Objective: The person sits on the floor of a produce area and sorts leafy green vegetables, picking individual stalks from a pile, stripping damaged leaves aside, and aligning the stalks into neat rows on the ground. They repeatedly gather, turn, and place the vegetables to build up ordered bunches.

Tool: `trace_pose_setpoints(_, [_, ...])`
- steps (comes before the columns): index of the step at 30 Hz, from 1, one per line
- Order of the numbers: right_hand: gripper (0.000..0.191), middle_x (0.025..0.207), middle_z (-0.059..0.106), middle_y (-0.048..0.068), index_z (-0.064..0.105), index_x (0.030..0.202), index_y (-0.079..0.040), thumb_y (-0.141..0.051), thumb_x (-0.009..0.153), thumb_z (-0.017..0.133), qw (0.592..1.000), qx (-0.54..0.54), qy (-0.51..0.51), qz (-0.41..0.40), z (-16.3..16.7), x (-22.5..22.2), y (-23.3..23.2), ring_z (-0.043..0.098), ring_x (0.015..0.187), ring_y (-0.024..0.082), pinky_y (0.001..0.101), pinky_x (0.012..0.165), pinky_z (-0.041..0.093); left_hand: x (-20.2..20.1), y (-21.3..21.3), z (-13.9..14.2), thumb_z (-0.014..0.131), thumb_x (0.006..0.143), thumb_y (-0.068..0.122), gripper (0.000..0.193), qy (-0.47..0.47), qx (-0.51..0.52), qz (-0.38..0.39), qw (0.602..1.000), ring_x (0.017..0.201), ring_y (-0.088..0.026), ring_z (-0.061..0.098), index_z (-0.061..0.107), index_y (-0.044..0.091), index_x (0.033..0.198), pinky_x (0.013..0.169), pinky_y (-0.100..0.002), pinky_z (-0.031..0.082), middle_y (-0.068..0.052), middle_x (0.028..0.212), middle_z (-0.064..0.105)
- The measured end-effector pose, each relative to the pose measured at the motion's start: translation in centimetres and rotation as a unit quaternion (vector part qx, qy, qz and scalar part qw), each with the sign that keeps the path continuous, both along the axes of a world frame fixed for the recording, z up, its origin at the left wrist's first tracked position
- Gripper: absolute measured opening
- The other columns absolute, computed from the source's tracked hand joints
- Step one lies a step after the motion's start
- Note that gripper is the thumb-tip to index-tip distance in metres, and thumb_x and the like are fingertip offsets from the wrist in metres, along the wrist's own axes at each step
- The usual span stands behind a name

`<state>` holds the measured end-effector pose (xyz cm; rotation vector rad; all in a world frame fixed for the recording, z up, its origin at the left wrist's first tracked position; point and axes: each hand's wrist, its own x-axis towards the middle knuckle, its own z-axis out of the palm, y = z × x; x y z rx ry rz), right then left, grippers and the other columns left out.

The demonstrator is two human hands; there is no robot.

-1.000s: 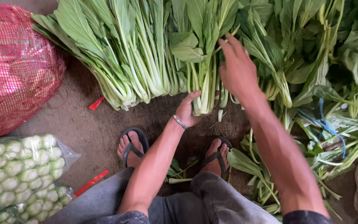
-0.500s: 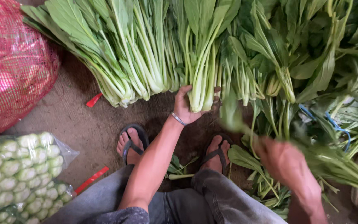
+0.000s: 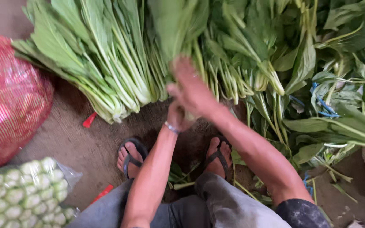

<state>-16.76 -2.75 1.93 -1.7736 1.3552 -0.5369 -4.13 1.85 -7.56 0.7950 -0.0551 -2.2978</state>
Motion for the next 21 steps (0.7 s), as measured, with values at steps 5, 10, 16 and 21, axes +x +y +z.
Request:
trace_pose_setpoints(5, [0.067,0.174,0.018,0.021,0.029,0.165,-0.007,-0.047,0.111,0.037,0.991,-0.023,-0.129,0.008,-1.6,-0.5,2.3,0.012,0.162,0.037,0.0541,0.132,0.010,0.2,0.9,1.4,0.053,0.090,0.059,0.073,-0.049,0.033,0.054,0.997,0.115,-0.029,0.068,0.051,0.008,0.143,0.092,-0.050,0.056,-0.014,0.131,0.066])
trace_pose_setpoints(10, [0.037,0.138,0.063,0.015,0.060,0.133,-0.007,-0.013,0.098,0.070,0.934,-0.181,-0.036,-0.305,-1.7,-7.8,7.3,0.059,0.134,0.031,0.0501,0.118,0.050,-0.8,1.2,0.8,0.069,0.102,0.051,0.082,0.033,-0.049,0.038,0.998,0.117,-0.030,0.068,0.043,-0.004,0.158,0.097,-0.046,0.060,-0.021,0.139,0.060])
trace_pose_setpoints(16, [0.048,0.120,0.066,0.025,0.058,0.137,0.008,-0.014,0.097,0.073,0.903,-0.059,0.281,-0.319,-1.4,-18.5,8.4,0.064,0.108,0.041,0.0510,0.091,0.049,-1.6,1.1,2.5,0.070,0.093,0.058,0.080,0.244,-0.052,0.073,0.966,0.110,-0.030,0.071,0.051,0.002,0.148,0.089,-0.045,0.062,-0.017,0.129,0.067])
trace_pose_setpoints(21, [0.038,0.093,0.067,0.007,0.062,0.138,-0.008,-0.032,0.114,0.044,0.836,0.209,-0.005,-0.507,7.1,-18.4,7.9,0.054,0.071,0.016,0.0363,0.066,0.048,-2.2,1.0,1.4,0.068,0.096,0.058,0.080,0.049,-0.014,0.045,0.998,0.115,-0.030,0.069,0.049,0.001,0.150,0.098,-0.047,0.058,-0.017,0.134,0.064])
